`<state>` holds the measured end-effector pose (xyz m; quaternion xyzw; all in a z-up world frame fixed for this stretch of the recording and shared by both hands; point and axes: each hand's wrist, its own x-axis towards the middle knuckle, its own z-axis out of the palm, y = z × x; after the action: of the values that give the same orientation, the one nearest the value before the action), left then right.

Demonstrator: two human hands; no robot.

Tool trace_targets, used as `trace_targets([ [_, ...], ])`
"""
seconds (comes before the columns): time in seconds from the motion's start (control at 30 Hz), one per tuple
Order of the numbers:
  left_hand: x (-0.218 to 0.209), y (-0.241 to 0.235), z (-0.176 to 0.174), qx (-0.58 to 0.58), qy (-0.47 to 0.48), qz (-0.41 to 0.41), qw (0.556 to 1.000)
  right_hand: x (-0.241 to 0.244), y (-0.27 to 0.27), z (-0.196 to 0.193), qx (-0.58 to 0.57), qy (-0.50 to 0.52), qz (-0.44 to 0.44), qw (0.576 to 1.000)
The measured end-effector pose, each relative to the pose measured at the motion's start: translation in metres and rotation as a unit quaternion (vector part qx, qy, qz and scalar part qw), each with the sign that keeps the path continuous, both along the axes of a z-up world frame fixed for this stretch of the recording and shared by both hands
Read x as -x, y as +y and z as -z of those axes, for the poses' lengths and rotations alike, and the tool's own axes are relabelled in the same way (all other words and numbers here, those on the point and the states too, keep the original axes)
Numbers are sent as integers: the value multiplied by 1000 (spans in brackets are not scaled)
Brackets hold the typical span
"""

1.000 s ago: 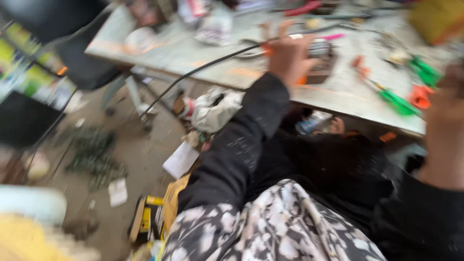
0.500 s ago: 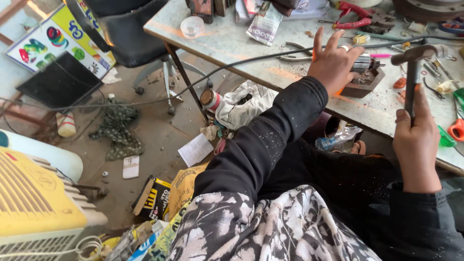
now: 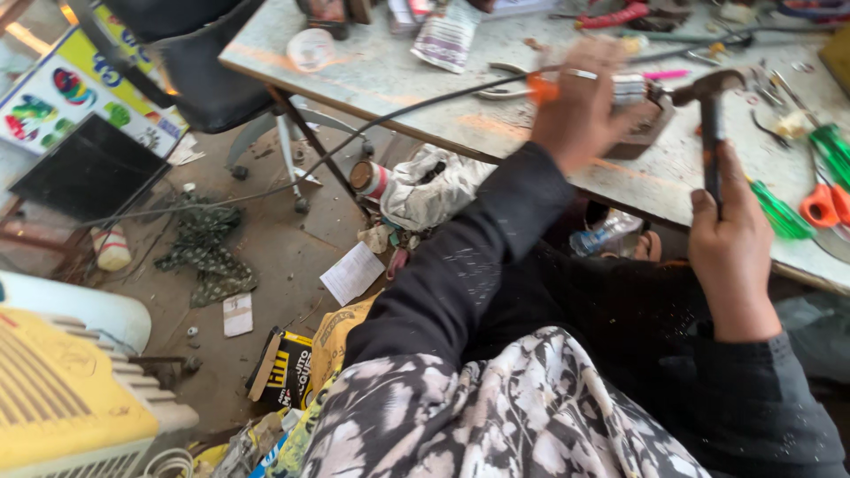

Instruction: The person repairs an electric motor rotor by hand. They trim copper windings with scissors, scrape and clean the rotor with a screwdriver, and use a hammer to tap small metal parts on a workbench.

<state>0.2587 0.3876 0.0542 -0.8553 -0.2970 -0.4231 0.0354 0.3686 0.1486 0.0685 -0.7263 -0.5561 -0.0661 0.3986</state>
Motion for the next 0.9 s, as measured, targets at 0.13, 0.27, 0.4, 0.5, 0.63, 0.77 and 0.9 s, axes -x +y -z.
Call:
trace_targets([
  [0.13, 50, 32, 11, 102, -255, 92, 957, -2, -1, 4, 3, 35, 6, 999],
  [0.27, 73, 27, 17, 187, -243, 92, 947, 4, 0, -1, 43, 68, 36, 996],
  [0.4, 72, 13, 10, 127, -212, 127, 961, 4, 1, -2, -22, 26, 3, 999],
  [0.5, 74, 5, 5, 150, -159, 143, 965, -4, 1, -1, -10, 51, 13, 999],
  [0.63, 76, -1, 1, 203, -147, 124, 960, -26, 7, -6, 84, 5, 87, 993],
  [0.77, 77, -2, -1, 186, -148, 123, 963, -59, 24, -5, 101, -174, 149, 968],
  [0.9, 79, -3, -3, 152, -171, 137, 964, -110, 47, -1, 137, -267, 174, 938],
])
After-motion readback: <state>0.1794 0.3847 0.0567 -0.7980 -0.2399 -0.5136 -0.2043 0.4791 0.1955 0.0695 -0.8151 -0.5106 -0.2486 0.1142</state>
